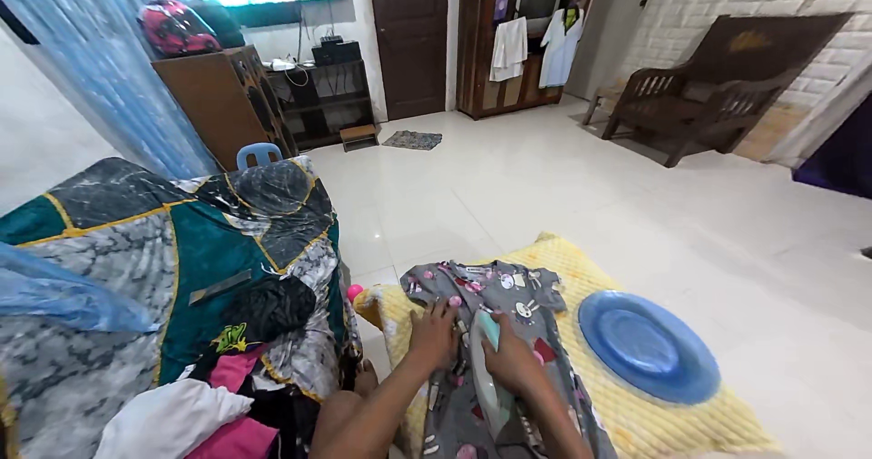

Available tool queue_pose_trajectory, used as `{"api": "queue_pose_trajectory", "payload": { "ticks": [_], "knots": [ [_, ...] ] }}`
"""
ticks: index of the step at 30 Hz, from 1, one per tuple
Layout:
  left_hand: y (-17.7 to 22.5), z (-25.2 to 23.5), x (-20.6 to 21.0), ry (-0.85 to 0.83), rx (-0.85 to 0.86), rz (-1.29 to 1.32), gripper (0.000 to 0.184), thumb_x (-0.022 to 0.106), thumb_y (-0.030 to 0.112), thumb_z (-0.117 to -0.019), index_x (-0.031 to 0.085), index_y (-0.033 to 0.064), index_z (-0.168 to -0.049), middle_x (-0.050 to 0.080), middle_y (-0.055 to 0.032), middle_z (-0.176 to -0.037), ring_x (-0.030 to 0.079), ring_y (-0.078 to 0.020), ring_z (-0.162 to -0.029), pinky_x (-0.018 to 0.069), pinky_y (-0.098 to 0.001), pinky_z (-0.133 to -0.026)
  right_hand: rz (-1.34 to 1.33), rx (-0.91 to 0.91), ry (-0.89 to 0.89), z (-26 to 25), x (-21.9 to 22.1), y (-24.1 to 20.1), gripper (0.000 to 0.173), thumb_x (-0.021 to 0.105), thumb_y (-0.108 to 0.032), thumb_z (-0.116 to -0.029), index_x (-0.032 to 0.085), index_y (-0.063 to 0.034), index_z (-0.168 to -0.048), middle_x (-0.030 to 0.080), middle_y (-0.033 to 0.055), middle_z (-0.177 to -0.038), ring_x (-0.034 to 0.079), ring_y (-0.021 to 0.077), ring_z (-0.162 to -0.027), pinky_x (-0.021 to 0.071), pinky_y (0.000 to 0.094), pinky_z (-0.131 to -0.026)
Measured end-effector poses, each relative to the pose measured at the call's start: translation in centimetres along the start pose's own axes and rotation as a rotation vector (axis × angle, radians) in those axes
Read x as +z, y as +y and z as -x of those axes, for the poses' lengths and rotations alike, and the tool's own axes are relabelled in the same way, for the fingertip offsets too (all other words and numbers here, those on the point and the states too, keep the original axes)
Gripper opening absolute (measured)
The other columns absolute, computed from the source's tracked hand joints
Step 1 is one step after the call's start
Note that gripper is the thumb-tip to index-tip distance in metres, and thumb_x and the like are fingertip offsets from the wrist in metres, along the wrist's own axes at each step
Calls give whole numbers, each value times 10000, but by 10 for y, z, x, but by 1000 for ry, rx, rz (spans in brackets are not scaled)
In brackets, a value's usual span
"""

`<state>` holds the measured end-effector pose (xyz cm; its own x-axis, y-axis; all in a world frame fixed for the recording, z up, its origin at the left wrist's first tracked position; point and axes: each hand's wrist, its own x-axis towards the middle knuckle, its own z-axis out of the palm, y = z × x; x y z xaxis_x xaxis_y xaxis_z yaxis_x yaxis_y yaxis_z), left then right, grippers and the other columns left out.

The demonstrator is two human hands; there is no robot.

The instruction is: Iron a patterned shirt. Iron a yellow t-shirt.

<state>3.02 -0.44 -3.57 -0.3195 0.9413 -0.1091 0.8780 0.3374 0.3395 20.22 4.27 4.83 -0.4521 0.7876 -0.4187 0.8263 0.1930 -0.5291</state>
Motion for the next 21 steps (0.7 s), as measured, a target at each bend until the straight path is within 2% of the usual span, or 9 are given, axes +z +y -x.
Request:
{"api": "queue_pose_trajectory", "payload": {
  "ticks": [1, 2, 6, 8, 9, 12, 14, 19, 21],
  "knots": [
    [-3, 12, 7, -93, 14, -18, 573, 412, 491, -1060, 369, 299, -1599, 228, -32, -1715, 171, -375, -1578, 177, -826, -1117, 10, 3, -18, 12, 5, 3, 713, 615, -317, -1004, 270, -207, -1619, 713, 213, -1133, 724, 381, -1002, 574, 590, -888],
    [-9, 19, 11, -133, 29, -33, 587, 379, 520, -1064, 332, 318, -1613, 179, -9, -1729, 113, -375, -1590, 139, -844, -1111, 15, 4, -35, 25, 11, 6, 712, 614, -314, -1001, 272, -209, -1617, 715, 211, -1125, 724, 384, -1001, 576, 590, -886],
    [-36, 45, -9, -204, -2, -1, 633, 485, 583, -1022, 346, 367, -1600, 182, 29, -1728, 138, -367, -1586, 179, -819, -1118, 48, -11, -98, 76, 32, 14, 736, 630, -310, -993, 266, -202, -1624, 721, 220, -1121, 724, 404, -1007, 571, 606, -894],
    [-40, 66, -20, -251, -81, 19, 629, 542, 556, -1006, 423, 307, -1571, 265, -18, -1703, 209, -373, -1566, 242, -778, -1126, 77, -24, -101, 94, 41, 16, 744, 633, -310, -986, 271, -188, -1625, 731, 210, -1112, 728, 399, -1011, 572, 600, -896],
    [-39, 78, -23, -241, -112, 30, 587, 568, 529, -999, 498, 270, -1521, 369, -36, -1651, 316, -363, -1522, 312, -737, -1115, 91, -30, -100, 97, 44, 16, 743, 628, -315, -983, 275, -185, -1625, 736, 201, -1106, 731, 391, -1010, 574, 596, -894],
    [-30, 112, -27, -160, -203, 205, 442, 541, 492, -1017, 667, 178, -1302, 697, -70, -1246, 662, -277, -1172, 524, -571, -994, 62, -53, -93, 80, 48, 9, 740, 647, -303, -962, 298, -200, -1606, 727, 199, -1107, 727, 388, -1002, 577, 604, -876],
    [-22, 127, -20, -176, -261, 396, 443, 540, 503, -1019, 701, 131, -1197, 737, -98, -1078, 710, -273, -1022, 556, -552, -928, 21, -76, -79, 53, 47, -2, 736, 654, -295, -959, 307, -202, -1602, 712, 205, -1149, 718, 386, -1027, 572, 604, -895],
    [-12, 144, 5, -480, -251, 362, 467, 605, 509, -964, 736, 81, -1100, 749, -146, -1012, 726, -316, -964, 558, -593, -897, 0, -86, -24, 5, 44, -35, 752, 674, -273, -920, 325, -191, -1580, 707, 202, -1168, 713, 381, -1051, 572, 607, -897],
    [-17, 149, 6, -591, -229, 377, 481, 628, 519, -965, 730, 66, -1089, 762, -113, -929, 750, -256, -837, 603, -518, -829, 3, -70, -7, 5, 45, -39, 744, 663, -278, -928, 316, -200, -1582, 710, 200, -1163, 716, 379, -1050, 573, 603, -892]
  ]
}}
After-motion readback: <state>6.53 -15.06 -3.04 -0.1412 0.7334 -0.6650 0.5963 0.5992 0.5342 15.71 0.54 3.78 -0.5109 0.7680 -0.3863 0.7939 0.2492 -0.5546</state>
